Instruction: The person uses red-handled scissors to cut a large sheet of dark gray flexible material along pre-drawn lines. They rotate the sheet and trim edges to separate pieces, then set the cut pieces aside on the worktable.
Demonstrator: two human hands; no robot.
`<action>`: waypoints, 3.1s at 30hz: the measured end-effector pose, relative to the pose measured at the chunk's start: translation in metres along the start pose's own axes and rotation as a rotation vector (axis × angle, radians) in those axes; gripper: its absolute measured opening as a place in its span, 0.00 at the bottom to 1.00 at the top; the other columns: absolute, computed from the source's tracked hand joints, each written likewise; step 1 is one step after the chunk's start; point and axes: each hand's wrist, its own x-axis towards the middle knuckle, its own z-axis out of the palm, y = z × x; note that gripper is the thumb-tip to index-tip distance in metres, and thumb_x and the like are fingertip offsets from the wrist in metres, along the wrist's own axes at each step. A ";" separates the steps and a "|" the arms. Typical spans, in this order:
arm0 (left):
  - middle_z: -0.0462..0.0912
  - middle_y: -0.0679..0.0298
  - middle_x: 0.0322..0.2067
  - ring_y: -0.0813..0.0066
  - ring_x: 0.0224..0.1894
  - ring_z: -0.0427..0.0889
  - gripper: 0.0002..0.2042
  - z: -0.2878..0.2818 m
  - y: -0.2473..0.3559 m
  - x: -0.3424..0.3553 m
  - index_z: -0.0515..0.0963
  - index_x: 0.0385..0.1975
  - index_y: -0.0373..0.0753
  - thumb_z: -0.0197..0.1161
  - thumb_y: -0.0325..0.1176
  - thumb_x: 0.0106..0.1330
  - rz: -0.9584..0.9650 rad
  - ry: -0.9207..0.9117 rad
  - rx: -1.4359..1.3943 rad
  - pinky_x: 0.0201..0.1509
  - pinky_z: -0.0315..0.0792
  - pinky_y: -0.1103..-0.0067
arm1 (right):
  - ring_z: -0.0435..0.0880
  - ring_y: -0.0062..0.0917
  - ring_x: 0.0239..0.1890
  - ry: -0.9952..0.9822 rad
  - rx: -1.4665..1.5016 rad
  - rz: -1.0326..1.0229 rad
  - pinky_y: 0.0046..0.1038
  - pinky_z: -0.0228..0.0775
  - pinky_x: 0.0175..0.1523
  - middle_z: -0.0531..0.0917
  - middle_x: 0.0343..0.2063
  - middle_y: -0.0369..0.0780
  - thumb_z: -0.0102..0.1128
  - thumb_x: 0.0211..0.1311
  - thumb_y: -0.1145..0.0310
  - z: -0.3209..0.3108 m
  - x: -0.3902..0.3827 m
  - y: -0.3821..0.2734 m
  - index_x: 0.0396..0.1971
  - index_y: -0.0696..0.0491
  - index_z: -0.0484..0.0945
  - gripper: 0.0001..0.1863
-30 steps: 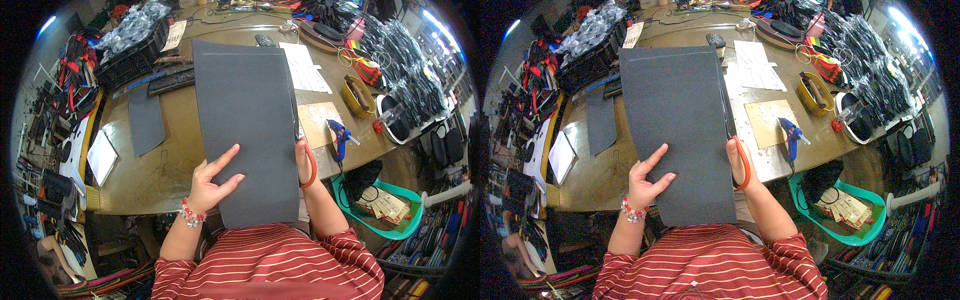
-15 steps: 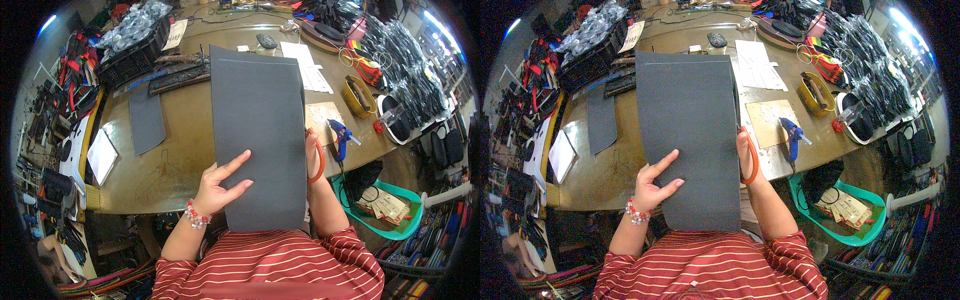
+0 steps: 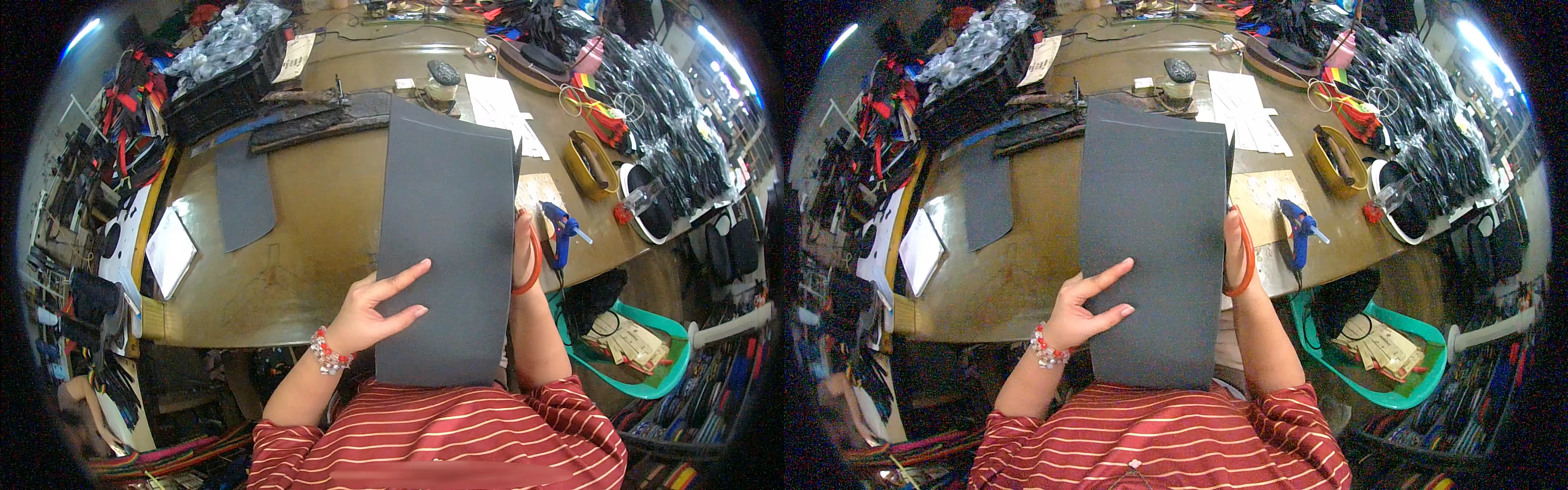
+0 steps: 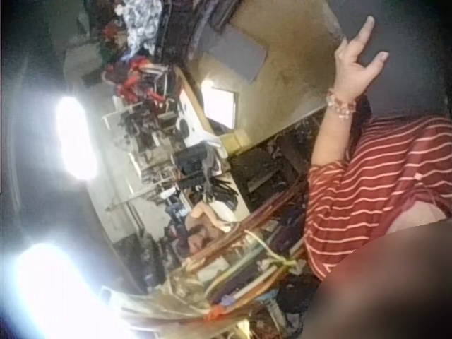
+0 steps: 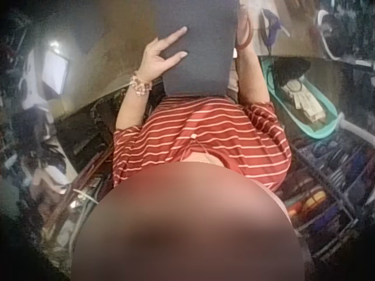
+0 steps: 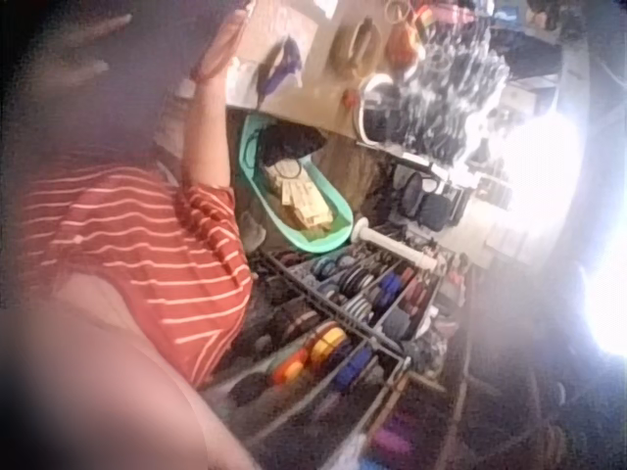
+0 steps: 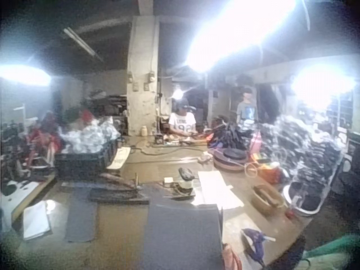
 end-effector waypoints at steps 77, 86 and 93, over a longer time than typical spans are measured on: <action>0.75 0.58 0.36 0.70 0.34 0.76 0.12 -0.077 -0.042 -0.156 0.71 0.37 0.35 0.47 0.36 0.61 -0.200 0.766 -0.433 0.37 0.73 0.72 | 0.68 0.16 0.28 0.203 0.063 -0.224 0.18 0.60 0.28 0.67 0.28 0.32 0.63 0.48 0.74 0.091 0.076 0.022 0.35 0.54 0.64 0.17; 0.70 0.61 0.48 0.70 0.50 0.69 0.20 0.052 -0.001 0.034 0.66 0.48 0.35 0.58 0.37 0.60 -0.251 0.651 -1.367 0.57 0.61 0.75 | 0.65 0.21 0.40 0.135 -0.136 -0.344 0.25 0.57 0.48 0.65 0.35 0.38 0.60 0.48 0.73 0.092 -0.005 -0.021 0.34 0.52 0.59 0.18; 0.74 0.64 0.40 0.78 0.40 0.73 0.13 0.023 0.011 0.044 0.71 0.42 0.33 0.61 0.28 0.57 -0.137 0.839 -0.762 0.46 0.67 0.82 | 0.80 0.26 0.31 -0.174 -0.331 -0.022 0.24 0.75 0.36 0.73 0.31 0.42 0.60 0.49 0.71 0.034 -0.051 -0.014 0.41 0.64 0.67 0.21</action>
